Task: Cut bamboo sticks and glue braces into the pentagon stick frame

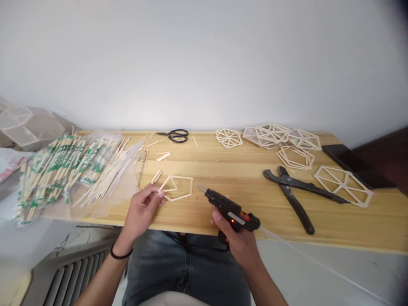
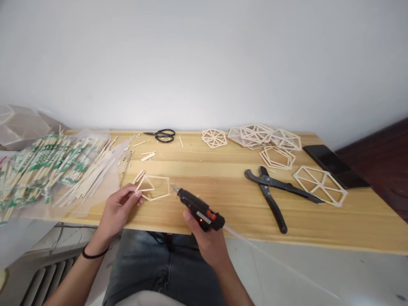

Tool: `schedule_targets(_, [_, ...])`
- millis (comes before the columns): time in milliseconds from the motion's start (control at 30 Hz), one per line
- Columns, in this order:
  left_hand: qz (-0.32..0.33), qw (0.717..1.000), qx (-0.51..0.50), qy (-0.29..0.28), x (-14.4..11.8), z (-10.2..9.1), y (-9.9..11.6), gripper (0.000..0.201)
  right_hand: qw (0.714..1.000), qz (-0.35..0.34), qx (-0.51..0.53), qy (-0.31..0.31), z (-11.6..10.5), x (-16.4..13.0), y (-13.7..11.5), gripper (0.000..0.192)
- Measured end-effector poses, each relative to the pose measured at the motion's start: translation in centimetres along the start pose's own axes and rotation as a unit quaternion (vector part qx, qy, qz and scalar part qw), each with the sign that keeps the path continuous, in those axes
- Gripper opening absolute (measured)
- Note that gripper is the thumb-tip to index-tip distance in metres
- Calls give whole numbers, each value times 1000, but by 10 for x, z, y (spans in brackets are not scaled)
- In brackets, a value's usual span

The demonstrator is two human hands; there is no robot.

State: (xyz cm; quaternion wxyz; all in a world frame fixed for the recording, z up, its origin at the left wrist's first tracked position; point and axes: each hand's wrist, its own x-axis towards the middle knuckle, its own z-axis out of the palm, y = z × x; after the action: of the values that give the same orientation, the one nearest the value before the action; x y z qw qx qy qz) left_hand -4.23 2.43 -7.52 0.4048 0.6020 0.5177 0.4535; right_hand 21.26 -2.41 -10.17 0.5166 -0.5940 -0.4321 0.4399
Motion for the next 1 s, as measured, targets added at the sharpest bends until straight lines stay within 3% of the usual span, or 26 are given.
schedule_targets(67, [15, 1000, -4, 6, -3, 1, -1, 22, 997, -26, -58, -47, -4, -7, -6, 29])
schedule_targets(167, [37, 999, -11, 21, -4, 3, -1, 21, 977, -75, -101, -172, 1, -6, -19, 19])
schedule_targets(233, [48, 998, -13, 31, -5, 3, -2, 21, 969, -82, -122, -200, 7, -2, -26, 21])
schedule_targets(567, [43, 997, -47, 53, -7, 4, -5, 22, 954, -93, -198, -204, 20, 1, -26, 30])
schedule_targets(867, [31, 996, -53, 68, -10, 3, -5, 20, 976, -63, -147, -146, 17, -2, -15, 23])
schedule_targets(1000, [40, 996, -47, 69, -10, 3, -6, 21, 963, -97, -182, -174, 19, -2, -19, 26])
